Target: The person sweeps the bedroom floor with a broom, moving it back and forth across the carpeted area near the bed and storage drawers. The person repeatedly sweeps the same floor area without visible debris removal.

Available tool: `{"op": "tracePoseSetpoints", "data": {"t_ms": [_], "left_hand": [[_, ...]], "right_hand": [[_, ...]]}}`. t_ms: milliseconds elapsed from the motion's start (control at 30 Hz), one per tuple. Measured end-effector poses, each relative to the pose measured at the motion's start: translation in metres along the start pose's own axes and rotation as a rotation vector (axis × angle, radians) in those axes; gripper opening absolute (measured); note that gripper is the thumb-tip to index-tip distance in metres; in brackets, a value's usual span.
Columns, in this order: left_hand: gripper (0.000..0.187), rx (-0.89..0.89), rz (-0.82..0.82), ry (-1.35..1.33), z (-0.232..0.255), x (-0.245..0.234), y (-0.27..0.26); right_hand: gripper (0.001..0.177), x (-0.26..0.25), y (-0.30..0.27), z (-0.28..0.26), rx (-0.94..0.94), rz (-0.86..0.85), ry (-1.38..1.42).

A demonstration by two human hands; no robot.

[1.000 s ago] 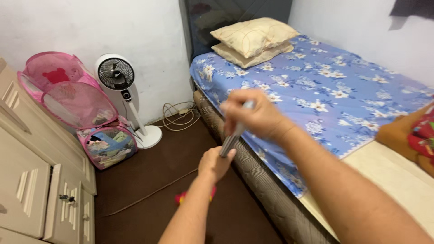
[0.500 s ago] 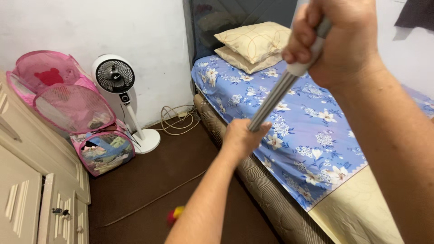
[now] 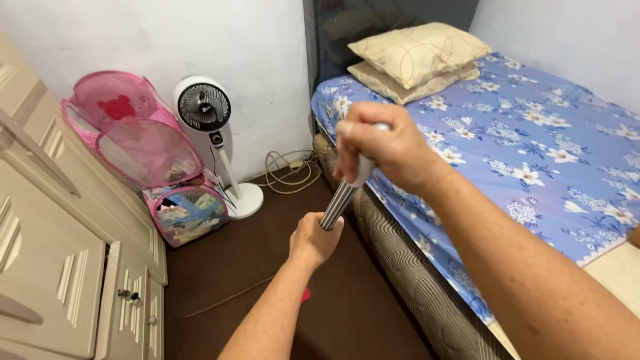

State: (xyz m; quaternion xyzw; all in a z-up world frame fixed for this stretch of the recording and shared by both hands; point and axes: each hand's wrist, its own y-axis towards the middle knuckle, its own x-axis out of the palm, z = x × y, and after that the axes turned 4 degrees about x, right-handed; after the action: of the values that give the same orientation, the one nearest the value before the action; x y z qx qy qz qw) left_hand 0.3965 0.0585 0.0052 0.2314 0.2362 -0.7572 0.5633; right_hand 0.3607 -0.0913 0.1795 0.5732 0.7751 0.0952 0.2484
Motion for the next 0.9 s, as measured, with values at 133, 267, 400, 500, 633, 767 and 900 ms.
{"op": "tracePoseSetpoints", "data": {"t_ms": [133, 267, 400, 500, 633, 767, 900], "left_hand": [[0.029, 0.1, 0.02, 0.064, 0.023, -0.006, -0.012], [0.024, 0.249, 0.047, -0.028, 0.061, -0.001, 0.004], [0.031, 0.373, 0.025, -0.062, 0.08, 0.01, 0.046], [0.035, 0.434, -0.026, -0.216, 0.072, 0.033, 0.09], [0.034, 0.527, 0.005, -0.445, 0.035, 0.081, 0.117], [0.031, 0.333, 0.008, -0.187, 0.034, 0.093, 0.126], [0.026, 0.192, -0.098, -0.167, 0.077, 0.072, 0.113]], "right_hand": [[0.026, -0.018, -0.004, -0.008, -0.005, 0.141, 0.094], [0.031, -0.058, -0.004, -0.039, -0.194, 0.238, -0.002], [0.031, -0.067, 0.005, -0.063, -0.271, 0.37, -0.258], [0.041, -0.058, 0.019, -0.05, -0.285, 0.345, -0.4], [0.039, -0.047, 0.02, 0.009, -0.06, 0.125, -0.381], [0.036, -0.092, 0.021, 0.043, -0.037, 0.188, -0.192], [0.038, -0.135, 0.035, 0.032, -0.103, 0.255, -0.113]]}}
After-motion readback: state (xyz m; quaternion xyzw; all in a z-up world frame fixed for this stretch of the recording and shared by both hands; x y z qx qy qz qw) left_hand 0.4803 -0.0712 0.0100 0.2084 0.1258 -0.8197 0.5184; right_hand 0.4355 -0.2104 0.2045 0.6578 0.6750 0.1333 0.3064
